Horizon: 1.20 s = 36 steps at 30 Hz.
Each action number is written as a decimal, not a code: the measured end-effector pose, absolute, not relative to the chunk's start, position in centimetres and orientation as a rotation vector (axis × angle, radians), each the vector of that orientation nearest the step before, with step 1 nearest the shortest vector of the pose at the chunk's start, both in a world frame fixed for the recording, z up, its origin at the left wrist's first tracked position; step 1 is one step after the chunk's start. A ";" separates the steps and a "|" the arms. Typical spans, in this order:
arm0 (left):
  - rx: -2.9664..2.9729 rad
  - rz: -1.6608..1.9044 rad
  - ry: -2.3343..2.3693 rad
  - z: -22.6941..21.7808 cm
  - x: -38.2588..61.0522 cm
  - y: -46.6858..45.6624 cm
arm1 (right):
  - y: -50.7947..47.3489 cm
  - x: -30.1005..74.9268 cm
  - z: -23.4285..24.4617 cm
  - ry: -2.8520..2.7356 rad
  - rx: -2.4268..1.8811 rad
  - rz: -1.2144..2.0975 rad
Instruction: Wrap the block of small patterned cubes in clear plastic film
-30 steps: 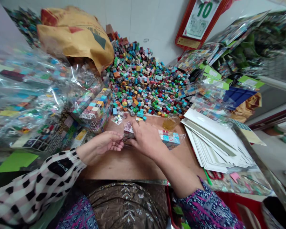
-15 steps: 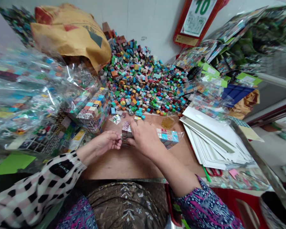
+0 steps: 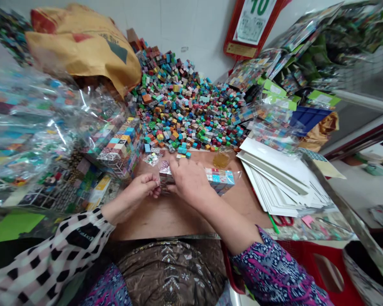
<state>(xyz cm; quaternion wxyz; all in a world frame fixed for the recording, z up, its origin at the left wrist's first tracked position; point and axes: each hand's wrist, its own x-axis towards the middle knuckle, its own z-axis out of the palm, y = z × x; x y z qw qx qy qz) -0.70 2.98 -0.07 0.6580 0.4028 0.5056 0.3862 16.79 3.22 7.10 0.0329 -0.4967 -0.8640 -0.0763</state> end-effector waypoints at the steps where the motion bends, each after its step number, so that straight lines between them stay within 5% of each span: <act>1: 0.921 0.876 1.148 -0.1 -0.7 3.0 | 3.3 16.8 7.0 -2.652 -1.526 -0.235; 7: 0.974 0.893 1.141 -0.3 -0.9 2.7 | 2.6 16.6 8.2 -2.612 -1.511 -0.250; 12: 0.982 0.929 1.123 0.5 -0.8 2.7 | -2.1 18.1 7.4 -2.522 -1.020 -0.383; 17: 0.906 0.828 1.229 1.8 -0.8 3.0 | -5.9 24.1 1.4 -2.341 -0.973 0.254; 20: 0.894 0.800 1.229 2.0 -0.8 3.4 | -5.0 28.2 -0.8 -1.401 -1.456 0.858; 28: 0.883 0.774 1.272 2.4 -0.9 3.8 | 0.2 31.0 1.1 -0.890 -1.475 1.374; 36: 0.881 0.754 1.286 2.1 -1.0 4.0 | 1.4 31.9 2.4 -0.863 -1.451 1.490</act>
